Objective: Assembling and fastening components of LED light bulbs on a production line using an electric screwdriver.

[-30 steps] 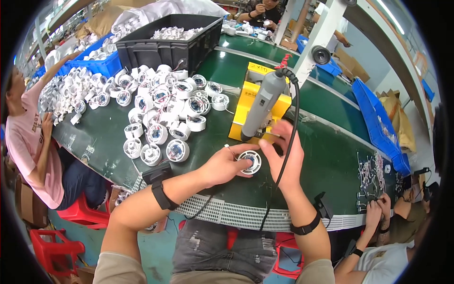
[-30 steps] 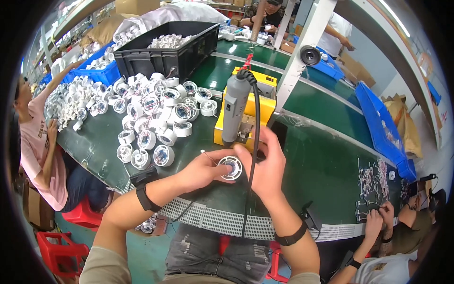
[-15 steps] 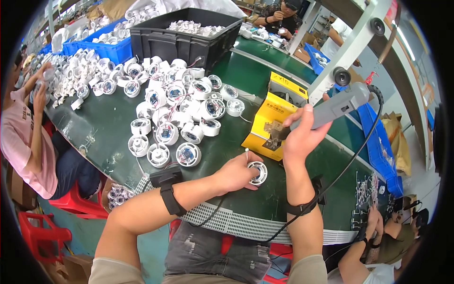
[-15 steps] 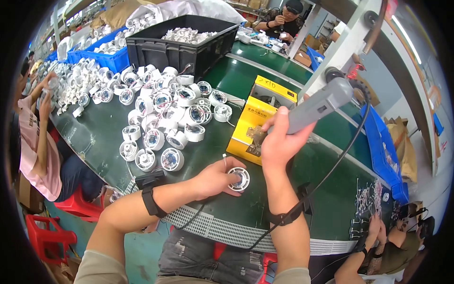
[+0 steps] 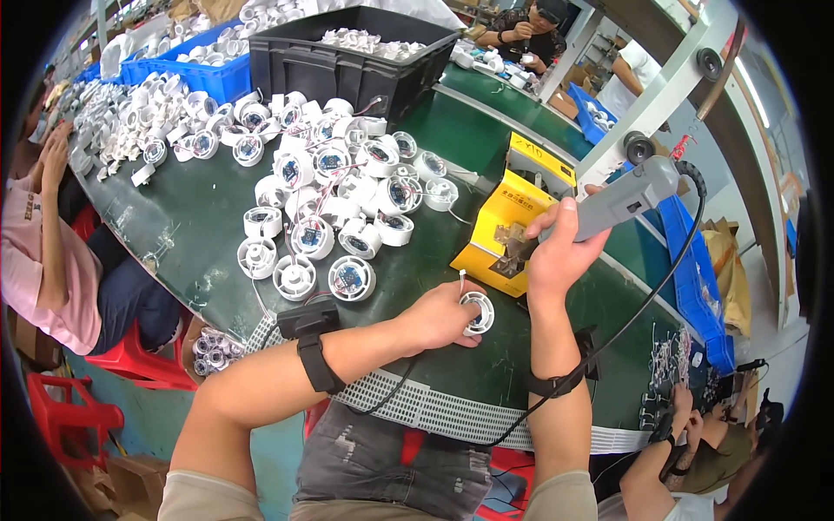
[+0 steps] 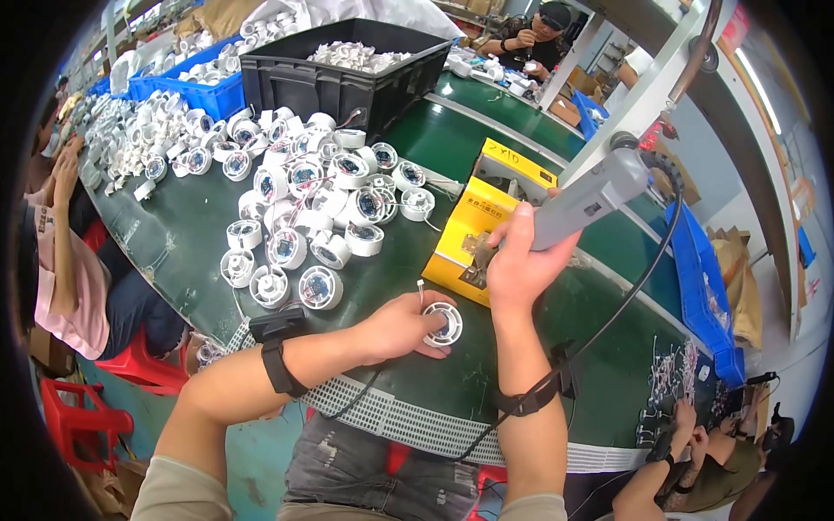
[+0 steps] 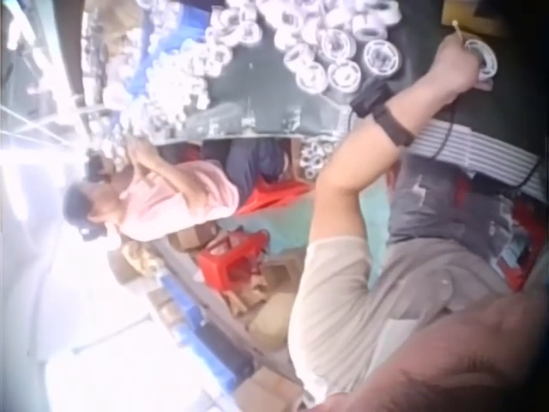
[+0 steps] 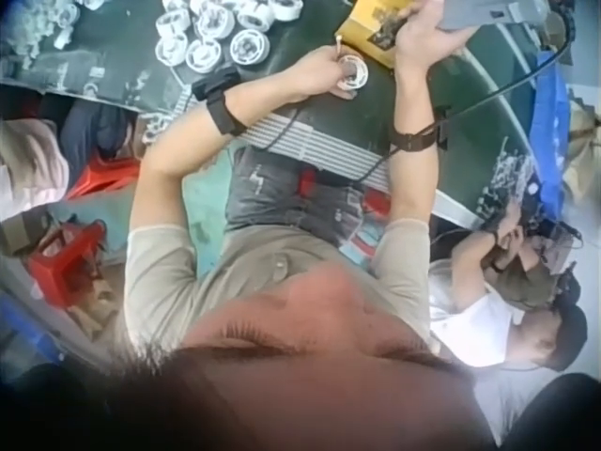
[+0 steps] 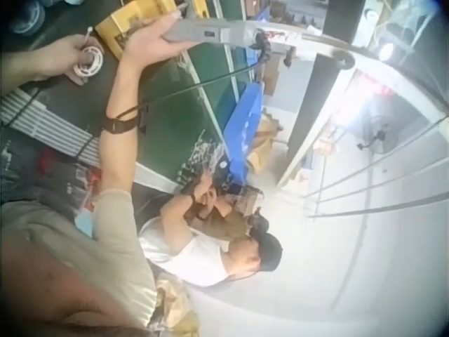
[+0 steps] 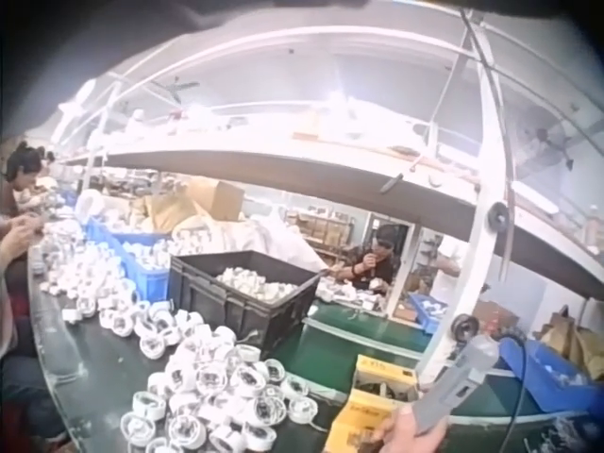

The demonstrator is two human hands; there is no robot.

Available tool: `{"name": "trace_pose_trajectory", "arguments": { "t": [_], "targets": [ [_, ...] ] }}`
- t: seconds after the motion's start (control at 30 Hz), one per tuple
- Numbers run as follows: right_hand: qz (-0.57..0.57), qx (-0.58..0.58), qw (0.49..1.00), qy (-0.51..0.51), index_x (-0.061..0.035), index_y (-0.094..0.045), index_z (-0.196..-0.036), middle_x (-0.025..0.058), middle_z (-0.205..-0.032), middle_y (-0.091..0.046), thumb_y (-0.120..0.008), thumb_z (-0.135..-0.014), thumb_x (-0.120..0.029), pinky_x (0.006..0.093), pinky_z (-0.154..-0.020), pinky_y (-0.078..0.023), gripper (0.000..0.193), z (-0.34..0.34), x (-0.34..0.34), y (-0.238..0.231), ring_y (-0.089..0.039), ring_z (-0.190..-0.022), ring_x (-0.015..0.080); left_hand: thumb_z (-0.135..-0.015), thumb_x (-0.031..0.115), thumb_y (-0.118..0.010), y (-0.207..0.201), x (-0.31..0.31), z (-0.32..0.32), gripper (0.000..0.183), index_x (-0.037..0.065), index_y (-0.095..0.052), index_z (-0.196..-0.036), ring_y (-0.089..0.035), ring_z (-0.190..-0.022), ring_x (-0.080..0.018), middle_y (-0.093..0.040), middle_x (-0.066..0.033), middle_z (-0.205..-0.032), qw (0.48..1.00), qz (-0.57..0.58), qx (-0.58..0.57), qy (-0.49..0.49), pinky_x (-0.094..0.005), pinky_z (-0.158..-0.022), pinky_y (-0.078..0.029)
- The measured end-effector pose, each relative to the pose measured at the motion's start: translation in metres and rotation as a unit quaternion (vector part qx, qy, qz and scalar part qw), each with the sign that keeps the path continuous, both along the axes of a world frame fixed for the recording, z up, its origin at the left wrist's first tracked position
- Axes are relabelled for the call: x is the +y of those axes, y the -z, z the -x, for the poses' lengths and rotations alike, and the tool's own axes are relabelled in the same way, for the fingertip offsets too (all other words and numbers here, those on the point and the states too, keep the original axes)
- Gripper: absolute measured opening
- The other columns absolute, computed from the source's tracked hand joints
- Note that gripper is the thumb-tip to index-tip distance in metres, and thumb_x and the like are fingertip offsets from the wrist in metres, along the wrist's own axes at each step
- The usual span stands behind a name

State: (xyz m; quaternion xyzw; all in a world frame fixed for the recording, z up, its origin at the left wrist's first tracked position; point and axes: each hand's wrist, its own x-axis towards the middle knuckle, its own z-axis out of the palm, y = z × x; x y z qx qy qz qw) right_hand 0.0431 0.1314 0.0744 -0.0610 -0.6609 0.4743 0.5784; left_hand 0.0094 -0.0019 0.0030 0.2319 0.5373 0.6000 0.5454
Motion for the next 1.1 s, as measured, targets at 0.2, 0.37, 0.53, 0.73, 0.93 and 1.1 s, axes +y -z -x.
{"name": "trace_pose_trajectory", "arguments": {
  "t": [0.2,0.37,0.53,0.73,0.93,1.1],
  "targets": [
    [0.071,0.008,0.995,-0.071,-0.0009,-0.034,-0.127,0.0058,-0.064,-0.045,-0.048,-0.094,-0.011,0.0293,-0.046,-0.043,0.037,-0.021,-0.015,0.007,-0.047,-0.049,0.0148,-0.098,0.01,-0.045,0.002,0.0,0.001,0.035,-0.005,-0.043,-0.129,-0.066,-0.089,-0.0228,-0.06,-0.0141,-0.105,1.0,-0.001,-0.013,-0.006,-0.0332,-0.079,-0.059],
    [0.084,-0.002,0.99,-0.116,-0.0022,-0.03,-0.13,0.0065,-0.065,-0.045,-0.045,-0.093,-0.012,0.0298,-0.045,-0.045,0.042,-0.047,-0.039,0.015,-0.047,-0.048,0.0158,-0.099,0.011,-0.043,-0.001,0.0,0.0,0.034,-0.006,-0.044,-0.128,-0.066,-0.09,-0.0241,-0.059,-0.0145,-0.108,1.0,0.002,0.001,-0.006,-0.0339,-0.08,-0.059],
    [0.11,0.008,0.983,-0.145,-0.002,-0.029,-0.132,0.0067,-0.065,-0.045,-0.046,-0.092,-0.013,0.0295,-0.047,-0.045,0.044,-0.049,-0.048,0.02,-0.047,-0.049,0.0152,-0.099,0.01,-0.042,-0.002,0.0,0.0,0.032,-0.006,-0.045,-0.126,-0.065,-0.093,-0.0256,-0.057,-0.0154,-0.113,1.0,0.002,0.005,-0.001,-0.0344,-0.082,-0.059],
    [0.119,0.016,0.98,-0.16,0.0005,-0.03,-0.13,0.0064,-0.066,-0.048,-0.051,-0.091,-0.013,0.0286,-0.05,-0.047,0.046,-0.049,-0.048,0.024,-0.049,-0.05,0.0142,-0.098,0.01,-0.042,0.002,0.002,-0.003,0.032,-0.007,-0.046,-0.125,-0.065,-0.09,-0.0248,-0.057,-0.016,-0.111,1.0,-0.005,0.0,-0.011,-0.0334,-0.079,-0.059],
    [0.093,-0.015,0.984,-0.148,-0.0019,-0.031,-0.127,0.0062,-0.065,-0.046,-0.05,-0.091,-0.016,0.0296,-0.049,-0.047,0.043,-0.048,-0.048,0.03,-0.048,-0.049,0.015,-0.097,0.01,-0.042,0.001,0.001,-0.002,0.032,-0.008,-0.047,-0.123,-0.066,-0.086,-0.0248,-0.056,-0.0167,-0.108,1.0,-0.017,-0.001,-0.017,-0.0323,-0.075,-0.06],
    [0.088,-0.015,0.978,-0.189,-0.0021,-0.032,-0.124,0.0069,-0.067,-0.046,-0.05,-0.091,-0.016,0.0297,-0.05,-0.047,0.041,-0.045,-0.045,0.036,-0.049,-0.05,0.0157,-0.096,0.009,-0.043,0.001,-0.002,0.002,0.031,-0.008,-0.048,-0.122,-0.067,-0.084,-0.0251,-0.058,-0.0179,-0.108,0.999,-0.008,0.015,-0.027,-0.0331,-0.073,-0.06]
  ]
}}
